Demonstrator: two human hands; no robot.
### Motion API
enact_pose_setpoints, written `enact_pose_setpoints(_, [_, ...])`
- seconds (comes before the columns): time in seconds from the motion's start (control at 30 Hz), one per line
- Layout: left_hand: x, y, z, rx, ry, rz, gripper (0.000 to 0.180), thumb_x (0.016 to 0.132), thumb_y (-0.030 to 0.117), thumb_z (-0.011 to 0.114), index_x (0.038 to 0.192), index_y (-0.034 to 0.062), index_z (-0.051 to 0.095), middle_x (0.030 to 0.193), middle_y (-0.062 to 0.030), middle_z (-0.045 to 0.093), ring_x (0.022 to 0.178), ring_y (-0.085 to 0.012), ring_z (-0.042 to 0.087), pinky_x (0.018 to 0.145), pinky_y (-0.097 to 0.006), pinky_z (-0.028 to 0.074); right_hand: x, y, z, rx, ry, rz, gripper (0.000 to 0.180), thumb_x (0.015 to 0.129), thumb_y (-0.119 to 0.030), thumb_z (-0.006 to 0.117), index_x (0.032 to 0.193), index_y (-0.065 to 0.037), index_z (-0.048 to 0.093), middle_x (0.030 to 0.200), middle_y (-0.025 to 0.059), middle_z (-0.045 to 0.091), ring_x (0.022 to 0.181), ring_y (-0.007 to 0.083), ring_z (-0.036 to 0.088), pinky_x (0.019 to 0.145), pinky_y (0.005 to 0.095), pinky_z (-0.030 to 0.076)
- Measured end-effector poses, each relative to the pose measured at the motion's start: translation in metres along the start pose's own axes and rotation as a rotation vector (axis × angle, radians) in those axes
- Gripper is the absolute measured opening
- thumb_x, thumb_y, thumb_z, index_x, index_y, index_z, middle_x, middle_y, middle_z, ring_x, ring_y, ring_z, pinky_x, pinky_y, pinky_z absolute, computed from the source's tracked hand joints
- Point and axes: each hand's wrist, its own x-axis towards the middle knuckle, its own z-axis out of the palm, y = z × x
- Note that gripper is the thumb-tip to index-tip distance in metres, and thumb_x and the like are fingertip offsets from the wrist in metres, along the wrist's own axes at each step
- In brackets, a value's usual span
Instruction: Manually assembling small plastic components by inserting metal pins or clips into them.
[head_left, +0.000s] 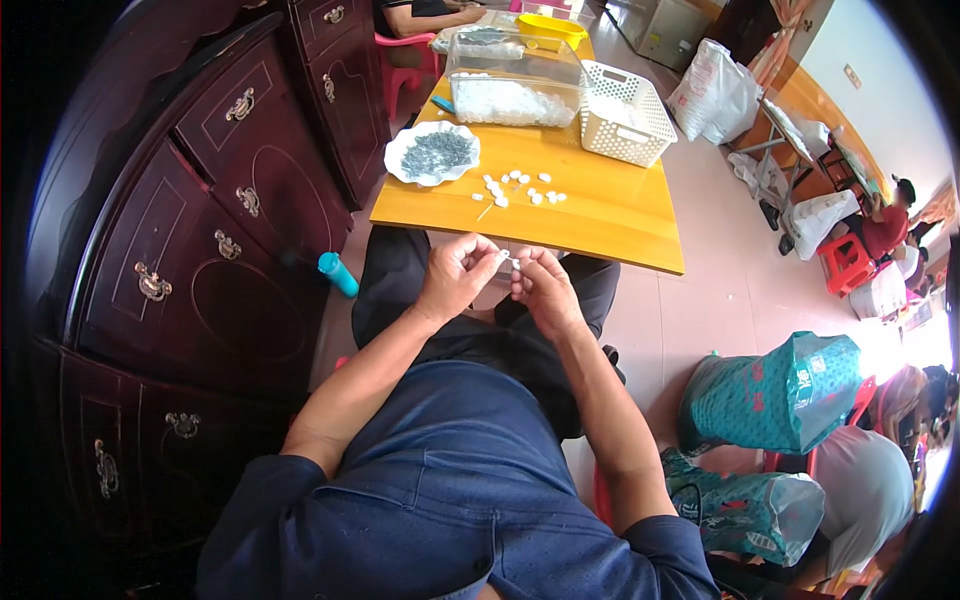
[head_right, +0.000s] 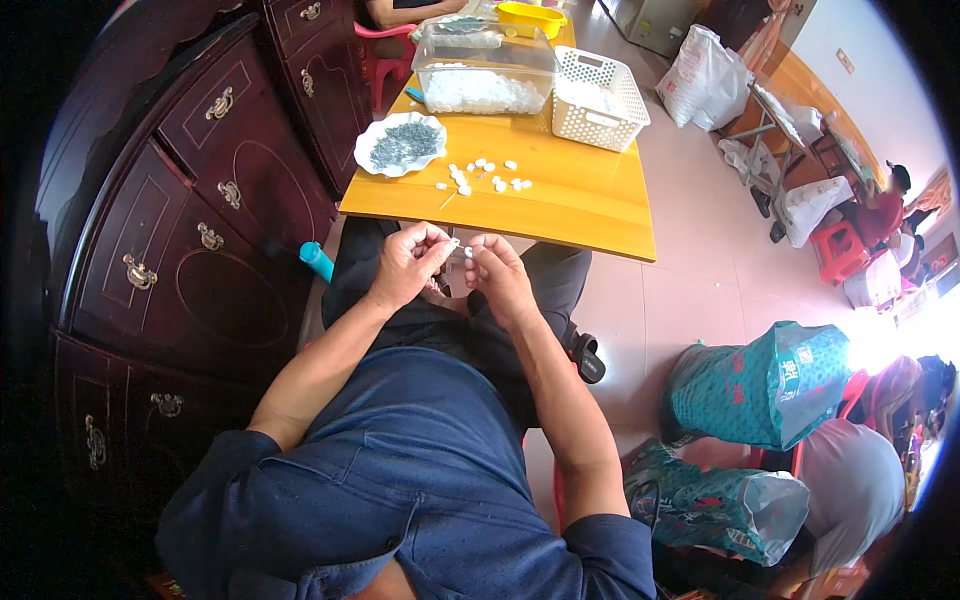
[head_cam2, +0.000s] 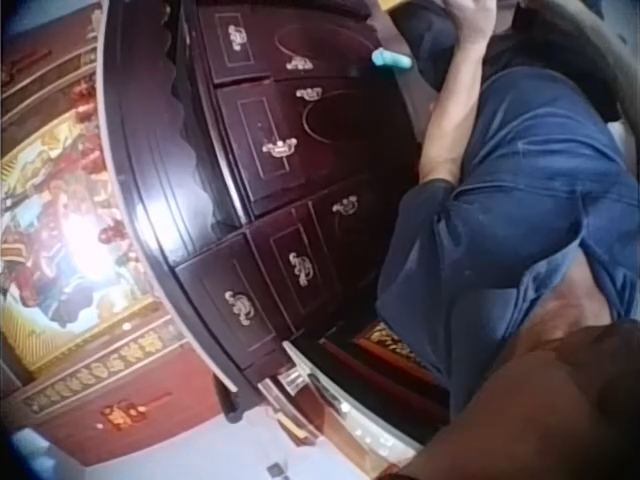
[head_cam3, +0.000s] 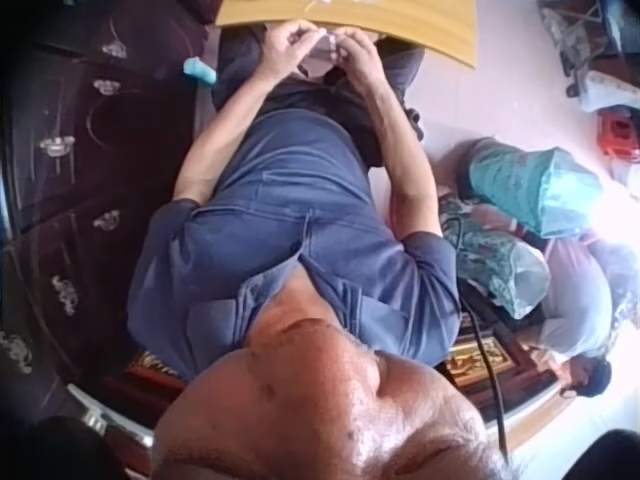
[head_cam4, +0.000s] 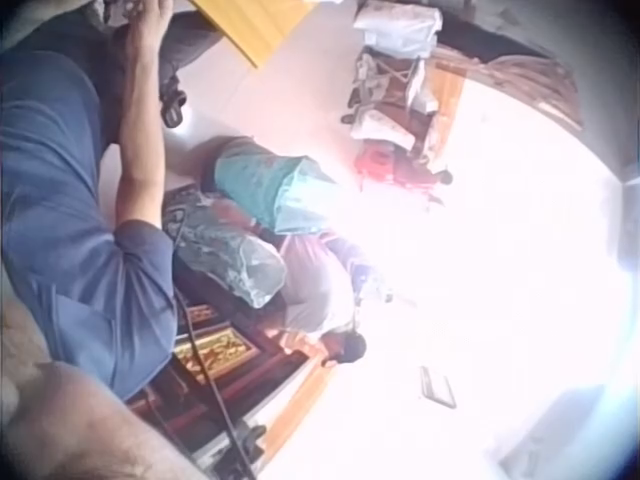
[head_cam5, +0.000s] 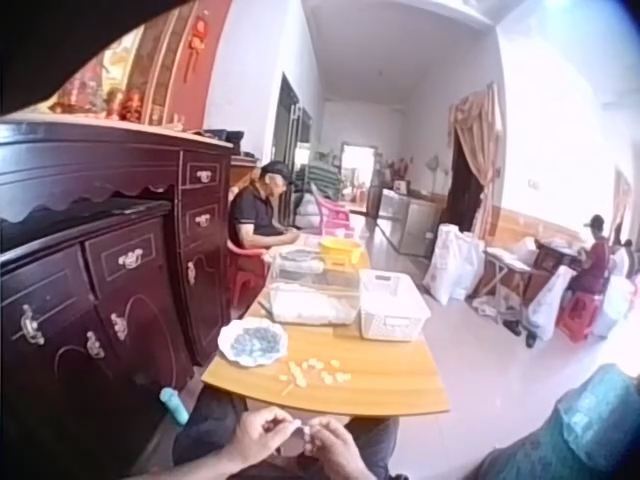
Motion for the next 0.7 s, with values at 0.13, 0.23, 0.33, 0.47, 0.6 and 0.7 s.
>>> enact_pose_setpoints(0.13, [-0.004,0.003,0.003,-0.071,-0.01,-0.063,0.007,0.099,0.008,0.066,0.096,0.0016,0.066,0.078,0.0016,0.065,0.062,-0.0018,0.058,0.053,-0.019,0.048,-0.005,-0.001,0.009,0.196,-0.084,0.07,0.009,0.104,-0.018,0.06,0.109,-0.011,0.063,0.089,-0.0001,0.068,0.074,0.0086,0.065,0.07,0.0252,0.056])
enact_pose_setpoints(0.23, [-0.005,0.005,0.007,-0.181,0.004,-0.13,0.008,0.101,0.009,0.064,0.099,0.0016,0.066,0.079,0.0015,0.066,0.062,-0.002,0.058,0.053,-0.019,0.049,-0.005,0.006,0.014,0.251,-0.097,0.092,0.011,0.105,-0.019,0.059,0.111,-0.01,0.063,0.09,0.0008,0.068,0.075,0.0093,0.064,0.07,0.0248,0.054])
enact_pose_setpoints(0.33, [-0.005,-0.003,0.007,-0.176,0.024,-0.054,0.009,0.102,0.01,0.063,0.101,0.0018,0.065,0.079,0.0009,0.067,0.062,-0.0021,0.059,0.051,-0.019,0.05,-0.007,0.011,0.021,0.25,-0.076,0.077,0.016,0.106,-0.021,0.058,0.112,-0.007,0.062,0.091,0.0014,0.068,0.074,0.0097,0.063,0.07,0.0238,0.053])
enact_pose_setpoints(0.47, [-0.005,0.002,0.006,-0.207,0.02,-0.148,0.01,0.102,0.012,0.063,0.1,0.0025,0.065,0.077,0.0008,0.067,0.061,-0.0016,0.059,0.049,-0.018,0.05,-0.008,0.015,0.027,-0.02,0.017,-0.085,0.018,0.105,-0.019,0.061,0.113,-0.003,0.064,0.091,0.0026,0.069,0.077,0.0084,0.063,0.072,0.0231,0.053])
enact_pose_setpoints(0.6, [-0.005,0.003,0.005,-0.218,0.03,-0.202,0.011,0.102,0.014,0.064,0.1,0.0031,0.066,0.076,0.0016,0.065,0.06,-0.0009,0.057,0.048,-0.018,0.049,-0.01,0.017,0.029,-0.379,0.07,-0.27,0.021,0.105,-0.018,0.062,0.112,0.001,0.068,0.089,0.0054,0.072,0.075,0.0085,0.065,0.07,0.0234,0.055])
enact_pose_setpoints(0.7, [-0.005,0.001,0.005,-0.222,0.036,-0.19,0.011,0.102,0.014,0.064,0.1,0.0033,0.065,0.076,0.0022,0.065,0.059,-0.0006,0.055,0.048,-0.017,0.047,-0.012,0.014,0.031,-0.59,0.088,-0.346,0.024,0.105,-0.019,0.061,0.112,0.002,0.069,0.085,0.0057,0.073,0.07,0.0092,0.066,0.066,0.0245,0.056])
